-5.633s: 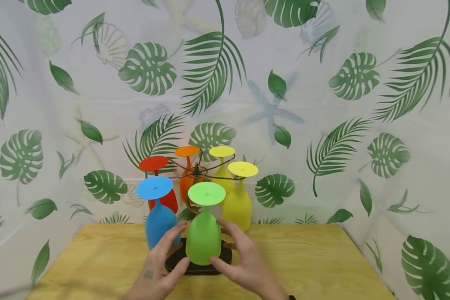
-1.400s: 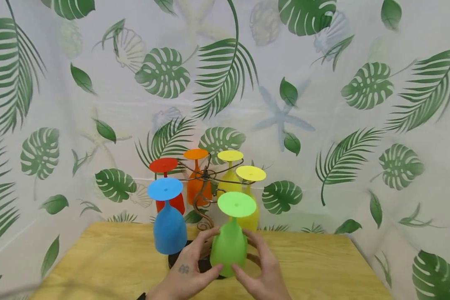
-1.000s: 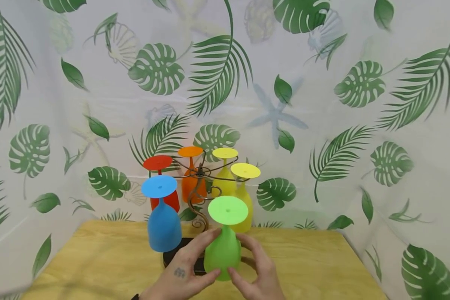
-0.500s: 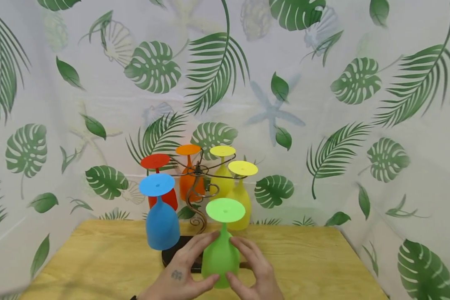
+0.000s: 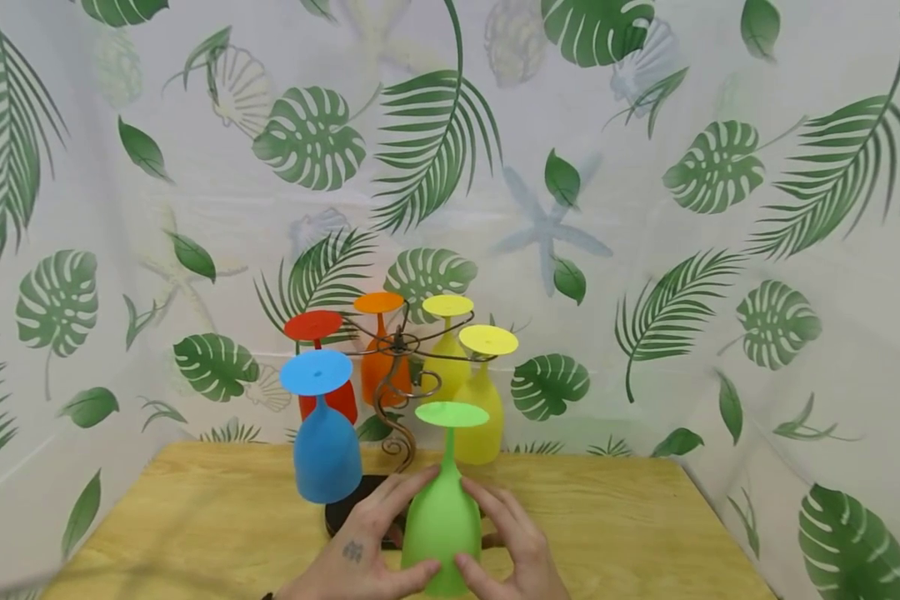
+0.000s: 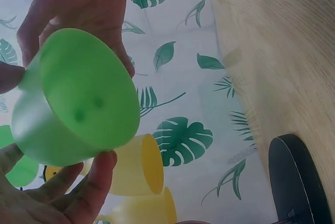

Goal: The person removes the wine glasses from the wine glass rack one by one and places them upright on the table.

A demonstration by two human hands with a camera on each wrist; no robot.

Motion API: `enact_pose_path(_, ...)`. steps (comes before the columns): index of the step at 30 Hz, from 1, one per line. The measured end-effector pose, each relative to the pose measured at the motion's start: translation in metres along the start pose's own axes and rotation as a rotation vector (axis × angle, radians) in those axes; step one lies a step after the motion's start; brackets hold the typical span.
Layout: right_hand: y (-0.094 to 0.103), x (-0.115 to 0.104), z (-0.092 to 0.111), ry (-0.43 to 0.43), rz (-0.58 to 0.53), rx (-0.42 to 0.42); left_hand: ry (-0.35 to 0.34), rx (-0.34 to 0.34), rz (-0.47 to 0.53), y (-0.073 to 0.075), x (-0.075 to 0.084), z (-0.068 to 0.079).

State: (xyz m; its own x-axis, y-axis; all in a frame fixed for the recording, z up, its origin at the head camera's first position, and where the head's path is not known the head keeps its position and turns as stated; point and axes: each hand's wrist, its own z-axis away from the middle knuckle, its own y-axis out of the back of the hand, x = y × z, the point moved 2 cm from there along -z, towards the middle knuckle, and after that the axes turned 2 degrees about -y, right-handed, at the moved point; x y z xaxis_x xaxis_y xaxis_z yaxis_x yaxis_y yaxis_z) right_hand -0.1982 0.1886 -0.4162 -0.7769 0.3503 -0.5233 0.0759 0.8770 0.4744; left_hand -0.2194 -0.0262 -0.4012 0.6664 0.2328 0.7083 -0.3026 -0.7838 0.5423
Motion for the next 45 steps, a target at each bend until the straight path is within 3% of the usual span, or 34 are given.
enact_pose_path(6, 0.002, 0.002, 0.004, -0.038, -0.006, -0.033, 0.025, -0.013, 0.028, -0.004, -0.001, 0.000)
enact_pose_path(14, 0.001, 0.004, 0.001, 0.082, 0.084, -0.029, 0.071, 0.025, 0.092, 0.001, 0.000, 0.001)
enact_pose_path(19, 0.000, 0.006, 0.001, 0.120, 0.161, 0.004, 0.101, -0.001, 0.145, 0.004, 0.000, 0.001)
enact_pose_path(26, -0.005, 0.008, -0.002, 0.240, 0.169, -0.060, 0.124, -0.012, 0.226, 0.008, -0.001, 0.000)
enact_pose_path(33, -0.006, 0.005, -0.003, 0.175, 0.177, -0.135, 0.131, -0.044, 0.251, 0.009, -0.002, 0.000)
enact_pose_path(37, -0.006, 0.006, -0.005, 0.206, 0.210, -0.134, 0.149, -0.043, 0.278, 0.009, -0.003, 0.001)
enact_pose_path(45, -0.005, 0.009, -0.004, 0.254, 0.128, -0.158, 0.206, -0.026, 0.301, 0.009, -0.002, 0.003)
